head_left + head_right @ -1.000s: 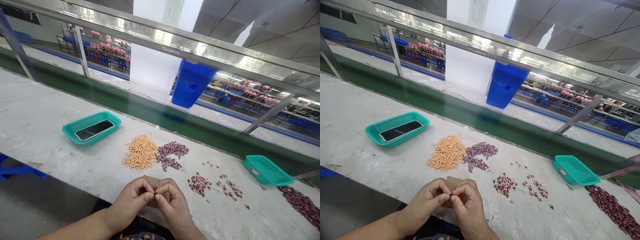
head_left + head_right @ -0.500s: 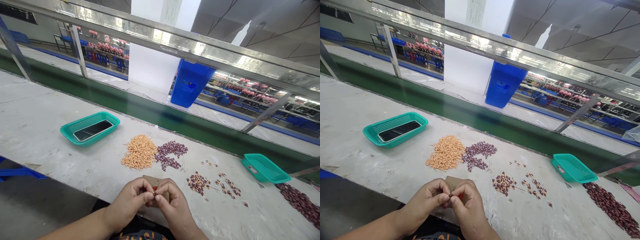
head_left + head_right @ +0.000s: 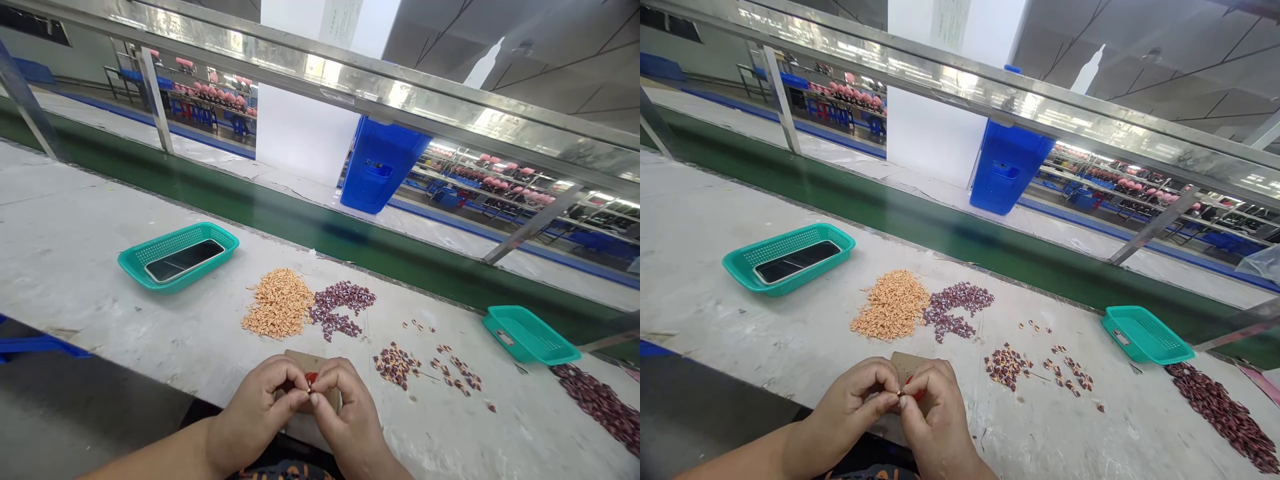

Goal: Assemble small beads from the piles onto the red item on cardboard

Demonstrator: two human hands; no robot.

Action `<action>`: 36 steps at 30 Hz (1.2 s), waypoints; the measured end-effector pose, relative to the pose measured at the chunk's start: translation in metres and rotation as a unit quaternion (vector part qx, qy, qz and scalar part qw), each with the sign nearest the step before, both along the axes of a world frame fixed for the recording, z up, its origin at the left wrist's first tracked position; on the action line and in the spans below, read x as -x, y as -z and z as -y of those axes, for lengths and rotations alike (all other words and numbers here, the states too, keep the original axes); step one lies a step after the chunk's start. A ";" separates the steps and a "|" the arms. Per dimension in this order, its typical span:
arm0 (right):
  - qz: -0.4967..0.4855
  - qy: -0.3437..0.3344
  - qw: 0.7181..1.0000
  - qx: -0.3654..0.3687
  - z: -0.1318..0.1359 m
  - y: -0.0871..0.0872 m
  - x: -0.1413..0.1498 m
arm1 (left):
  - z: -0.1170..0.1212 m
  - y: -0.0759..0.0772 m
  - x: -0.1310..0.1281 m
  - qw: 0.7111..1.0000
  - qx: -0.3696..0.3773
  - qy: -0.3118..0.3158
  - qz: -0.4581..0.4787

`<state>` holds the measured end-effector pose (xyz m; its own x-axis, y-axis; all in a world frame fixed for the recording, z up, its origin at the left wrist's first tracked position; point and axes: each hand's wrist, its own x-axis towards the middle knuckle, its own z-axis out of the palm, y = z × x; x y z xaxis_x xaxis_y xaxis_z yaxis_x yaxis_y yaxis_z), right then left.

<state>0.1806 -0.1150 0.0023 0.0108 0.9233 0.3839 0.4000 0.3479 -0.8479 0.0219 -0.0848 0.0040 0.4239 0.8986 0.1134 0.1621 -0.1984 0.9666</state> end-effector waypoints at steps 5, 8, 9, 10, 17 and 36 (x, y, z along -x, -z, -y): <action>0.018 -0.039 0.997 0.058 0.001 -0.003 -0.004 | -0.001 -0.004 0.003 1.000 0.000 0.006 -0.016; 0.028 -0.062 0.995 0.078 0.002 -0.007 -0.007 | -0.003 -0.006 0.003 1.000 0.005 0.016 -0.022; 0.030 -0.064 0.994 0.079 0.003 -0.008 -0.006 | -0.003 -0.006 0.003 1.000 0.011 0.015 -0.022; 0.030 -0.063 0.994 0.080 0.003 -0.009 -0.006 | -0.004 -0.005 0.002 1.000 0.020 0.014 -0.020; 0.101 -0.005 0.993 0.059 -0.006 0.003 -0.030 | -0.011 0.008 0.002 0.989 0.086 0.060 0.104; 0.484 0.006 0.871 0.078 -0.080 0.007 -0.053 | -0.053 0.005 0.067 0.987 0.031 -0.149 0.046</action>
<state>0.2334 -0.0346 -0.0047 -0.2391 0.9670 0.0877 0.9569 0.2500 -0.1475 -0.0448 -0.0314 -0.0012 0.1300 0.9884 0.0791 0.1150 -0.0943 0.9889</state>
